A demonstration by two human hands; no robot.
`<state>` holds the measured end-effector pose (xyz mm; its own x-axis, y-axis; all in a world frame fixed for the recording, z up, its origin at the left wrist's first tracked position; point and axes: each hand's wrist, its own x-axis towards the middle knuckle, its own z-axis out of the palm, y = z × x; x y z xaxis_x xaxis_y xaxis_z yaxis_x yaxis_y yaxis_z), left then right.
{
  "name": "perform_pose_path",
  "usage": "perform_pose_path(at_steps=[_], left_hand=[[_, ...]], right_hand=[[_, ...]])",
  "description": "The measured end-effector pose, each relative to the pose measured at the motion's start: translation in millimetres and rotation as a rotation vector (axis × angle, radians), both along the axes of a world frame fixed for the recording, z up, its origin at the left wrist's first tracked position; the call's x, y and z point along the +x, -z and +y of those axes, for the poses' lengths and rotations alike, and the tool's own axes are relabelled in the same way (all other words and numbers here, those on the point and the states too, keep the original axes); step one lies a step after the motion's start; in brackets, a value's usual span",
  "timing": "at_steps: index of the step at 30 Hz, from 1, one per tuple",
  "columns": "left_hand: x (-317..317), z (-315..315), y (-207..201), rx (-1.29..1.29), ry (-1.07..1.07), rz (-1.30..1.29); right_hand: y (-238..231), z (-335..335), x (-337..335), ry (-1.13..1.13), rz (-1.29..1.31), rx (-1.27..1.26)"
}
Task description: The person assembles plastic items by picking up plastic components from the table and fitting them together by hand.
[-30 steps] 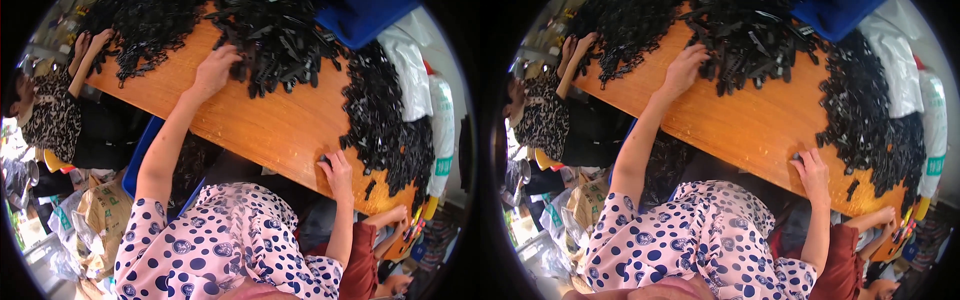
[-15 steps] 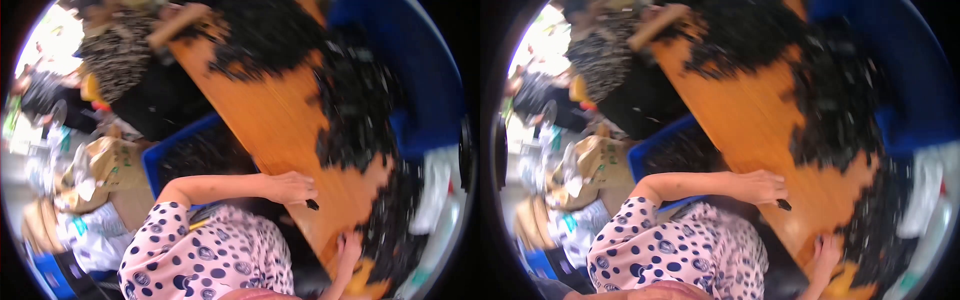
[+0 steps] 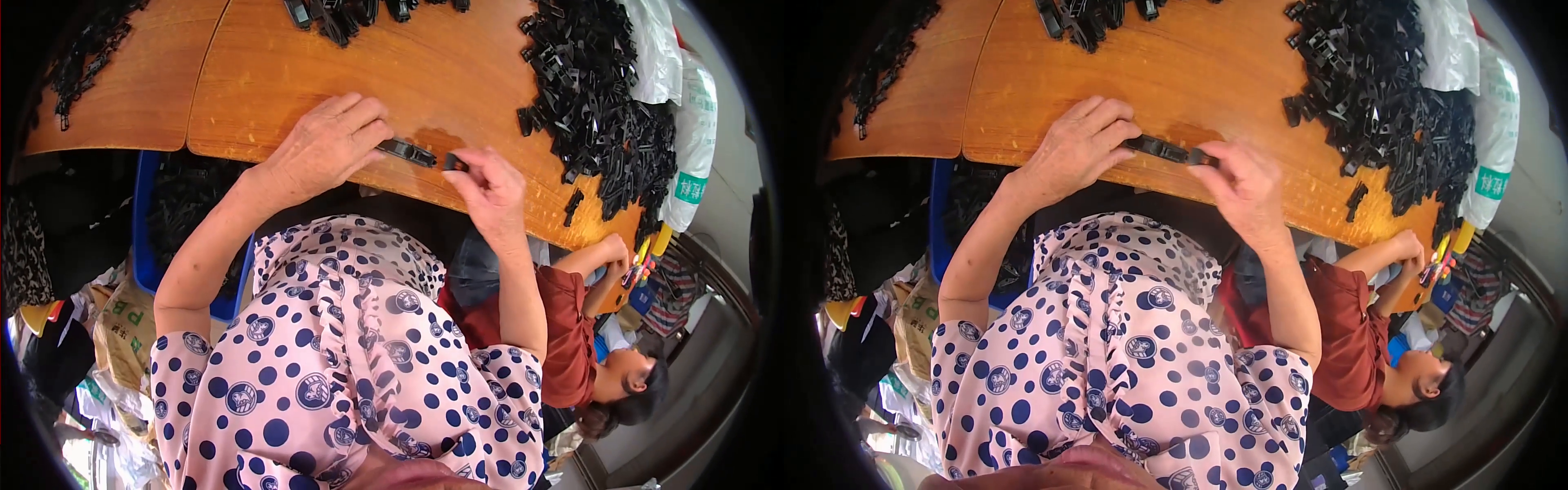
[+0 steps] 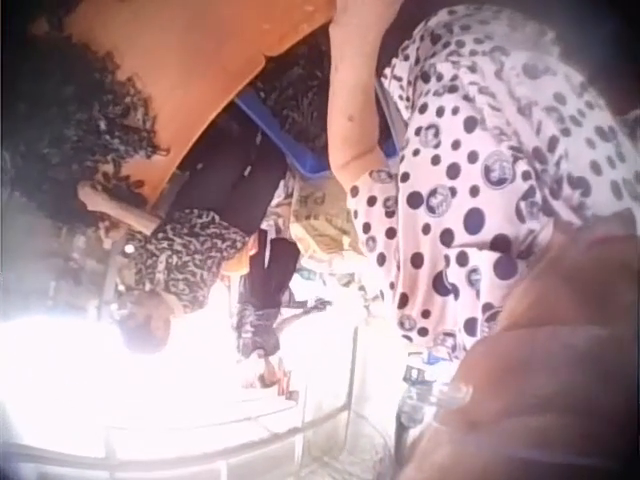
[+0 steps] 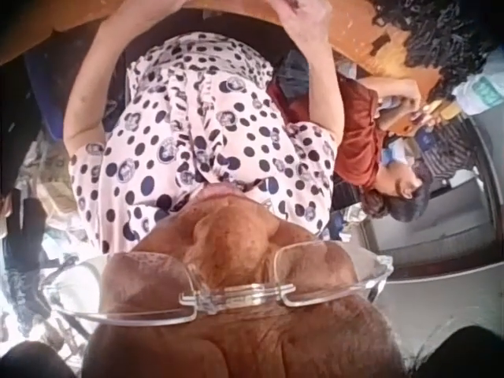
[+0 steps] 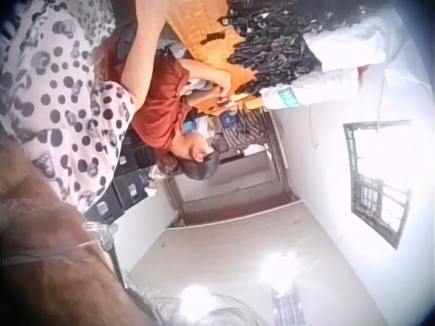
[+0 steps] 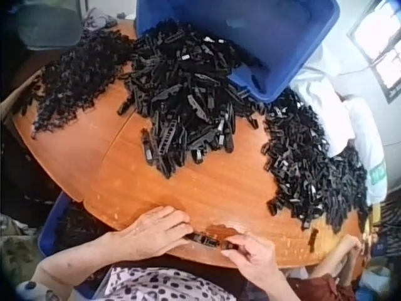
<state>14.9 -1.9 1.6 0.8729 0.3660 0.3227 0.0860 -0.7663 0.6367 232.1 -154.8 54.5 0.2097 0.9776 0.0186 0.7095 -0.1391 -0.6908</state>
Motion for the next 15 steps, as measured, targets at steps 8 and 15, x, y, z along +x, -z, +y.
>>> perform_pose_path(at_steps=[8,15], left_hand=[[3.5,0.0,-1.3,-0.018,-0.015,0.032],[4.6,12.1,-3.1,-0.004,0.074,0.015]], right_hand=[[10.8,15.8,2.3,-0.247,-0.194,-0.009],[20.7,33.1,-16.9,-0.264,-0.13,-0.031]])
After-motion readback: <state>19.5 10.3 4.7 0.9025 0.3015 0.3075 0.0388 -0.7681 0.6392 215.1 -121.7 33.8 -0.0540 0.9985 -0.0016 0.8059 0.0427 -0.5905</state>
